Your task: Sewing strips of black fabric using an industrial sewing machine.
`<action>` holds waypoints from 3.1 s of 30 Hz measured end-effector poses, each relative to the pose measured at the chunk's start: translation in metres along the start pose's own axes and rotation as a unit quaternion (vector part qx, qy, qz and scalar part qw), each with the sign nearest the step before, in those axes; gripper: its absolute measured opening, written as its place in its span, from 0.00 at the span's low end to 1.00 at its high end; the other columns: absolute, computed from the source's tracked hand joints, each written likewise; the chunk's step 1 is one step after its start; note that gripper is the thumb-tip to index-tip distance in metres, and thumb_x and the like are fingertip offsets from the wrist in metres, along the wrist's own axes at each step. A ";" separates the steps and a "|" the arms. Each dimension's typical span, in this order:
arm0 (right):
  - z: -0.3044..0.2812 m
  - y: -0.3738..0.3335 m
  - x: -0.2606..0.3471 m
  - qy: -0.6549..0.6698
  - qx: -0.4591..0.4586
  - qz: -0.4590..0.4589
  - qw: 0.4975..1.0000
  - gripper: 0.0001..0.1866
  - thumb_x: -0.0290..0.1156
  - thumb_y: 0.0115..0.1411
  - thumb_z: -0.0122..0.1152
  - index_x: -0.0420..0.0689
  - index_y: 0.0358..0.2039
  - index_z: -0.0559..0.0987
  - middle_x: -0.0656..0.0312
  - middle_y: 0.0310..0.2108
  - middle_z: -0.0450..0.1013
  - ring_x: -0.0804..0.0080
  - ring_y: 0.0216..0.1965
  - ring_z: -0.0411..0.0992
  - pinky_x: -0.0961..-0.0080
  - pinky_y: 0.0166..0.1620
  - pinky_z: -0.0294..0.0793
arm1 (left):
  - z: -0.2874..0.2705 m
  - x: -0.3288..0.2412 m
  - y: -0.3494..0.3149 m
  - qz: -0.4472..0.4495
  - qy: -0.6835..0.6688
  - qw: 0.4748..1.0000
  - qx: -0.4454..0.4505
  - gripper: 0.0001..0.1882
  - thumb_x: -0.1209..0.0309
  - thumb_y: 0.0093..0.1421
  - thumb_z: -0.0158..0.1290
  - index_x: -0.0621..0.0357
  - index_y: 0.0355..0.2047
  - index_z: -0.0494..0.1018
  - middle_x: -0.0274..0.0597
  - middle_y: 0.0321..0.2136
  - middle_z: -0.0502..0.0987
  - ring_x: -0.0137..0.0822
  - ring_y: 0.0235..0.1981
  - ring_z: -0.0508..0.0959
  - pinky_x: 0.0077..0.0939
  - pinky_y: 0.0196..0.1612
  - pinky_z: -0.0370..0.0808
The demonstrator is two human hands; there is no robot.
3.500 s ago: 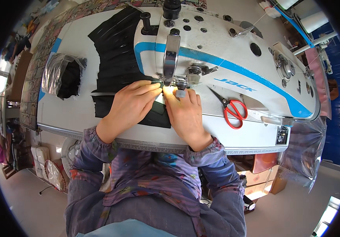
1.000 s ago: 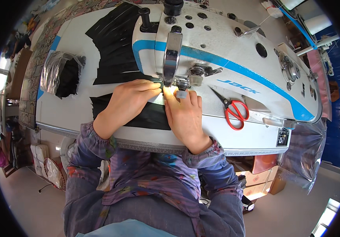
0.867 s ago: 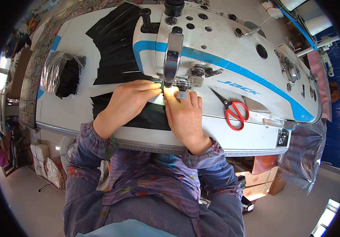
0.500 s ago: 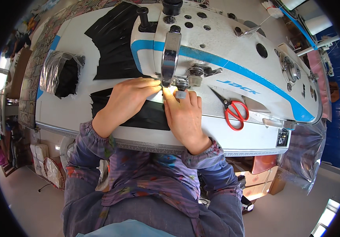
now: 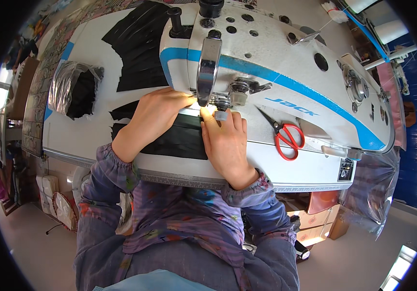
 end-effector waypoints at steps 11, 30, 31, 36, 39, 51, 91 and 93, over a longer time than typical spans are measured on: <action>-0.001 -0.001 -0.001 0.043 0.014 -0.029 0.999 0.28 0.16 0.55 0.65 0.48 0.57 0.88 0.58 0.43 0.75 0.54 0.43 0.74 0.59 0.48 0.71 | 0.000 0.001 -0.009 0.011 -0.025 0.995 -0.094 0.11 0.76 0.57 0.62 0.55 0.41 0.85 0.36 0.41 0.87 0.42 0.46 0.87 0.36 0.46 0.85; 0.002 -0.001 0.001 -0.016 0.034 -0.001 0.999 0.33 0.15 0.56 0.61 0.49 0.64 0.83 0.54 0.48 0.73 0.49 0.49 0.72 0.54 0.54 0.70 | 0.002 -0.007 -0.016 0.012 -0.020 1.000 -0.016 0.15 0.76 0.60 0.61 0.52 0.47 0.86 0.34 0.48 0.87 0.39 0.51 0.87 0.34 0.46 0.85; 0.002 -0.001 0.001 -0.019 0.038 0.001 0.999 0.33 0.15 0.56 0.61 0.49 0.63 0.83 0.54 0.48 0.73 0.49 0.49 0.72 0.54 0.54 0.70 | 0.001 -0.006 -0.016 0.001 -0.027 1.000 0.006 0.18 0.77 0.60 0.62 0.51 0.51 0.86 0.35 0.52 0.88 0.41 0.53 0.87 0.35 0.51 0.86; 0.001 -0.001 0.000 -0.016 0.035 -0.002 0.999 0.33 0.14 0.56 0.61 0.49 0.64 0.83 0.54 0.48 0.72 0.49 0.49 0.72 0.54 0.54 0.70 | 0.003 -0.006 -0.014 -0.003 -0.022 1.000 0.006 0.18 0.77 0.62 0.61 0.51 0.51 0.86 0.35 0.52 0.88 0.40 0.53 0.87 0.35 0.50 0.86; 0.001 0.000 0.001 -0.012 0.037 -0.001 0.999 0.34 0.14 0.56 0.61 0.49 0.64 0.83 0.54 0.48 0.72 0.49 0.49 0.72 0.54 0.54 0.70 | 0.005 -0.005 -0.013 0.002 -0.012 1.000 -0.012 0.15 0.76 0.62 0.60 0.52 0.49 0.86 0.35 0.51 0.88 0.40 0.53 0.87 0.34 0.48 0.86; -0.001 -0.006 -0.003 0.047 -0.003 0.013 0.999 0.27 0.13 0.54 0.62 0.45 0.54 0.88 0.55 0.43 0.74 0.52 0.44 0.73 0.58 0.50 0.71 | 0.003 0.000 -0.002 -0.008 -0.004 1.000 -0.003 0.14 0.79 0.61 0.57 0.56 0.46 0.85 0.38 0.50 0.87 0.41 0.53 0.86 0.35 0.46 0.85; -0.007 -0.005 -0.001 0.043 0.017 -0.014 0.999 0.25 0.13 0.56 0.63 0.46 0.53 0.89 0.58 0.42 0.74 0.54 0.43 0.73 0.59 0.48 0.71 | 0.005 -0.009 -0.017 0.003 -0.014 0.999 -0.038 0.13 0.77 0.57 0.62 0.53 0.43 0.85 0.31 0.47 0.87 0.37 0.50 0.87 0.34 0.41 0.85; -0.005 -0.005 -0.002 0.053 0.010 -0.016 0.998 0.24 0.13 0.56 0.63 0.46 0.52 0.89 0.58 0.42 0.74 0.54 0.43 0.73 0.59 0.48 0.71 | 0.005 -0.009 -0.016 0.001 -0.010 0.999 -0.036 0.13 0.77 0.57 0.62 0.53 0.43 0.85 0.31 0.46 0.87 0.37 0.50 0.86 0.34 0.41 0.85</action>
Point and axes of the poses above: each hand's wrist, its own y-axis towards the middle knuckle, its own z-axis out of the palm, x = y × z, the point moved 1 cm from there along y, towards the middle knuckle
